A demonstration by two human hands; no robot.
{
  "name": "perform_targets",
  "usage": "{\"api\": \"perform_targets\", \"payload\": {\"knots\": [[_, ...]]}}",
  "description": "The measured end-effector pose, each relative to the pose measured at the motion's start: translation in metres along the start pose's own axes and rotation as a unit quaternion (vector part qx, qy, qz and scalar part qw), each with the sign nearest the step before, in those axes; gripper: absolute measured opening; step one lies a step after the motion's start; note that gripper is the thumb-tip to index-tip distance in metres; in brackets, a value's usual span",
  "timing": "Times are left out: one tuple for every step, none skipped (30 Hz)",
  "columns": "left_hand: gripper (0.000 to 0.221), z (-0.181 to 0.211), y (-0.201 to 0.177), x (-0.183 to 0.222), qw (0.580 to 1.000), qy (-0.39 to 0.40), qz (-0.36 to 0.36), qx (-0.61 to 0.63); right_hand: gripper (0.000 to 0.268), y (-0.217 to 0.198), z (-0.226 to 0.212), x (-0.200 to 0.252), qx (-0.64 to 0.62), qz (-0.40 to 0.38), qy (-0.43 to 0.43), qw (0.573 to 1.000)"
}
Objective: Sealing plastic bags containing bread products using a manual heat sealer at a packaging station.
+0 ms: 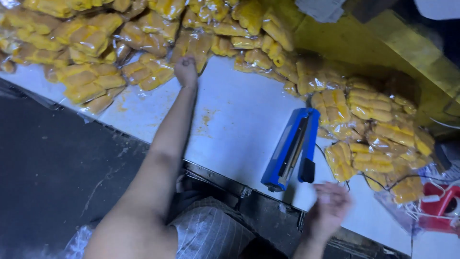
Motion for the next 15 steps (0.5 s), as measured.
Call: {"api": "perform_targets", "payload": {"knots": [[0.016,0.048,-0.018,0.014,0.992,0.125,-0.027,0.011,0.033,0.024,0.01,0.014,0.094,-0.091,0.052,0.99],[0.013,0.095,-0.038,0.033,0.967,0.247,-0.053,0.022,0.016,0.046,0.024,0.032,0.185,-0.181,0.105,0.96],[0.013,0.118,-0.07,0.061,0.966,0.249,-0.056,0.024,0.016,0.047,0.042,0.027,0.184,-0.177,0.103,0.961],[0.019,0.144,-0.091,0.093,0.948,0.282,-0.147,0.009,0.026,0.066,0.079,0.038,0.192,-0.331,0.203,0.901],[0.026,0.169,-0.113,0.126,0.92,0.312,-0.236,-0.007,0.038,0.08,0.113,0.058,0.192,-0.473,0.296,0.808],[0.026,0.17,-0.124,0.15,0.919,0.313,-0.238,-0.007,0.038,0.087,0.137,0.06,0.19,-0.471,0.296,0.809],[0.011,0.167,-0.128,0.176,0.914,0.278,-0.292,0.033,0.043,0.085,0.17,0.057,0.106,-0.384,0.393,0.829],[0.009,0.161,-0.14,0.205,0.908,0.238,-0.338,0.067,0.053,0.081,0.204,0.061,0.022,-0.293,0.486,0.823],[0.009,0.176,-0.142,0.224,0.911,0.236,-0.334,0.062,0.053,0.085,0.201,0.06,0.022,-0.297,0.491,0.819],[0.01,0.189,-0.138,0.253,0.884,0.238,-0.4,0.048,0.055,0.087,0.2,0.062,-0.051,-0.274,0.532,0.8],[0.011,0.201,-0.135,0.282,0.852,0.238,-0.464,0.035,0.058,0.09,0.198,0.066,-0.123,-0.248,0.569,0.774],[0.011,0.219,-0.144,0.295,0.858,0.234,-0.456,0.031,0.058,0.092,0.186,0.064,-0.119,-0.255,0.575,0.768],[0.012,0.235,-0.146,0.319,0.828,0.24,-0.507,0.011,0.049,0.096,0.171,0.062,-0.15,-0.273,0.571,0.759],[0.016,0.251,-0.146,0.344,0.793,0.245,-0.557,-0.005,0.041,0.099,0.155,0.058,-0.18,-0.29,0.566,0.75],[0.016,0.242,-0.15,0.35,0.799,0.242,-0.55,-0.007,0.041,0.09,0.156,0.057,-0.175,-0.296,0.57,0.746]]}}
Point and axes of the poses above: each hand's wrist, its own x-axis away from the middle knuckle, its own y-axis out of the palm, z = x × y, the point moved 8 cm from there along -x, towards the middle knuckle, and after that the axes turned 13 degrees about y, right-handed, at the moved point
